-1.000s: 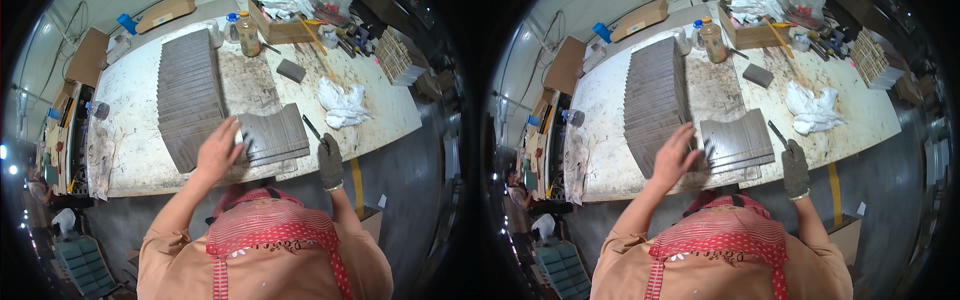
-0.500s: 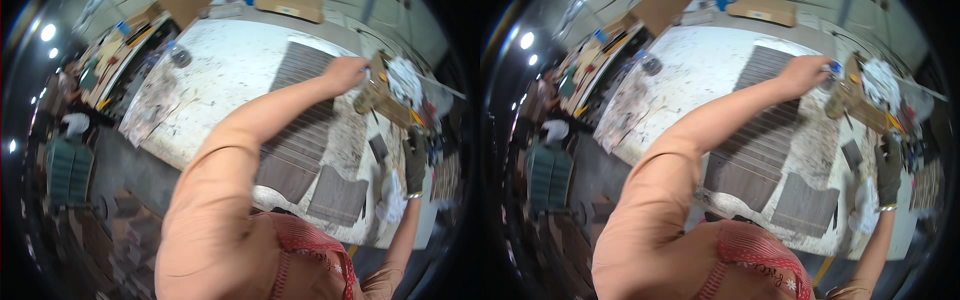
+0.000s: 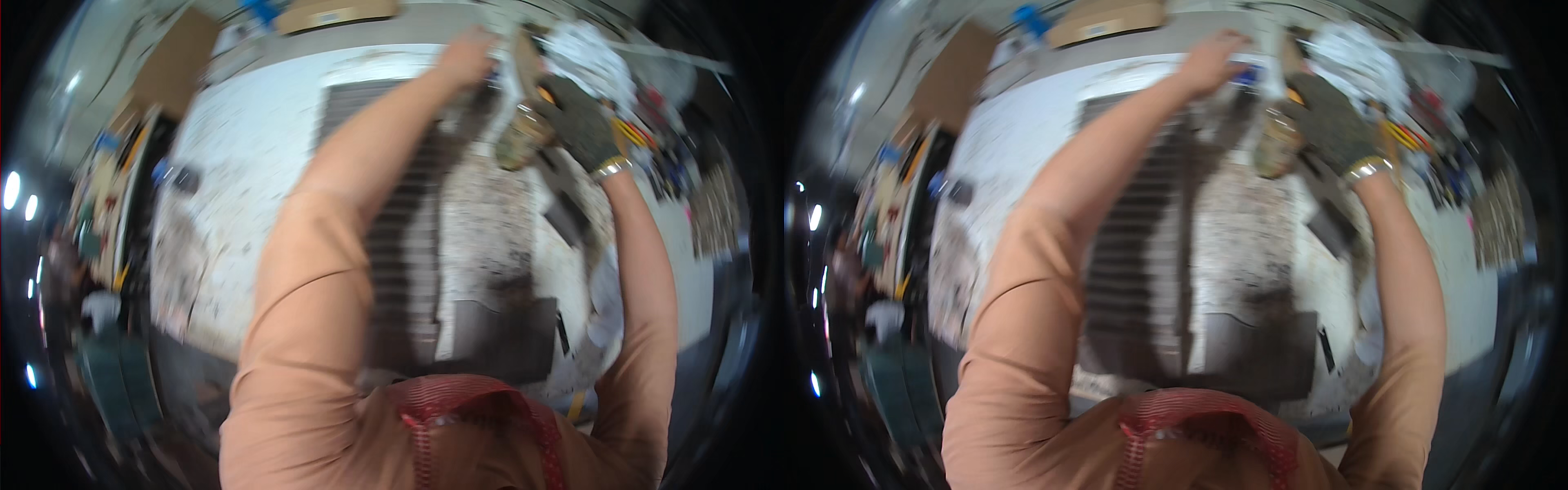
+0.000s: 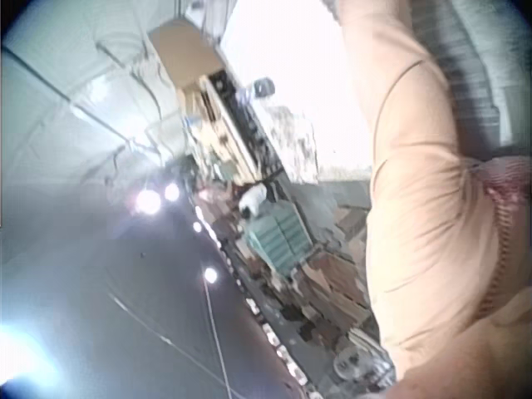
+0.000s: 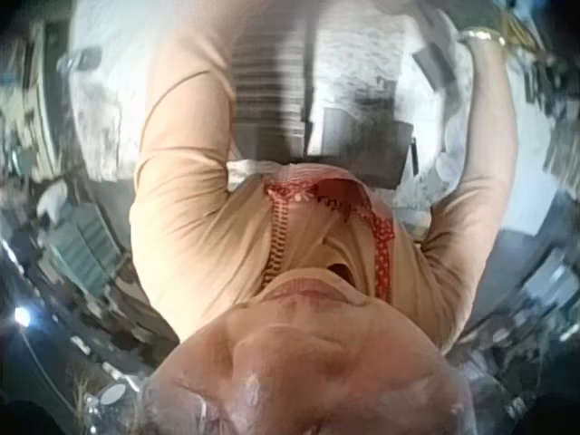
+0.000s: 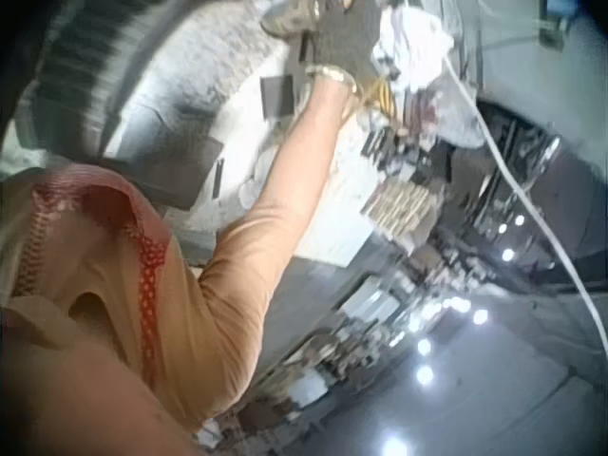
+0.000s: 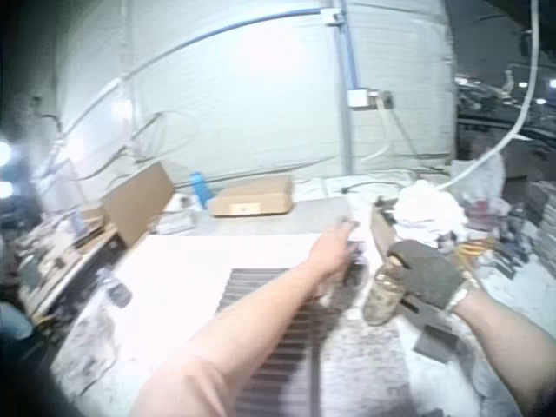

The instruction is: The person aligns a stack of wooden panels on a table, wipes them with a cloth, smooths them with a sanding block, and scrapes individual panels with a blade.

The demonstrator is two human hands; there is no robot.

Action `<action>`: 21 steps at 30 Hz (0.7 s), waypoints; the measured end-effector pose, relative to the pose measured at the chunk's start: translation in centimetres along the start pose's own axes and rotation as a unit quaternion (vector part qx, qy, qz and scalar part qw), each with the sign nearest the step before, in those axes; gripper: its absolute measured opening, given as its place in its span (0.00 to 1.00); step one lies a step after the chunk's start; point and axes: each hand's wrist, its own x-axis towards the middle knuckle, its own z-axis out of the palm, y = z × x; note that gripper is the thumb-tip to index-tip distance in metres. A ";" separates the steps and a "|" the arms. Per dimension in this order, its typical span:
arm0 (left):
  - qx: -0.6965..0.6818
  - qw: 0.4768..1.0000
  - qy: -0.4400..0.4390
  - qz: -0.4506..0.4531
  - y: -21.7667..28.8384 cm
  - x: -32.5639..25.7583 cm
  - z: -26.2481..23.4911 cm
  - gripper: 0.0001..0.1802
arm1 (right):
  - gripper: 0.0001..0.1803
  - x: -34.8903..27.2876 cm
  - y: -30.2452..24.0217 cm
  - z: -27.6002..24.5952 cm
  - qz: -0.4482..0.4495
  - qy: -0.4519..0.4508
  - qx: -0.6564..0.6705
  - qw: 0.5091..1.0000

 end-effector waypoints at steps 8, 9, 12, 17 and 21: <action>0.053 0.976 -0.205 -0.039 -0.2 2.4 2.9 0.21 | 0.23 -3.9 5.0 -5.8 0.343 -0.024 0.059 0.937; 0.054 0.976 -0.207 -0.035 0.0 2.3 3.2 0.21 | 0.24 -3.9 4.9 -5.9 0.367 -0.077 0.035 0.927; 0.076 0.980 -0.184 -0.027 0.2 2.1 3.1 0.17 | 0.25 -6.5 4.9 -4.0 0.293 -0.047 0.002 0.955; 0.044 0.994 -0.100 -0.015 0.8 3.7 -0.9 0.15 | 0.28 -8.5 6.7 -3.6 0.356 -0.123 -0.005 0.926; -0.045 0.994 -0.099 -0.030 4.7 3.2 -6.1 0.17 | 0.28 -9.0 5.7 -5.1 0.287 -0.055 -0.058 0.955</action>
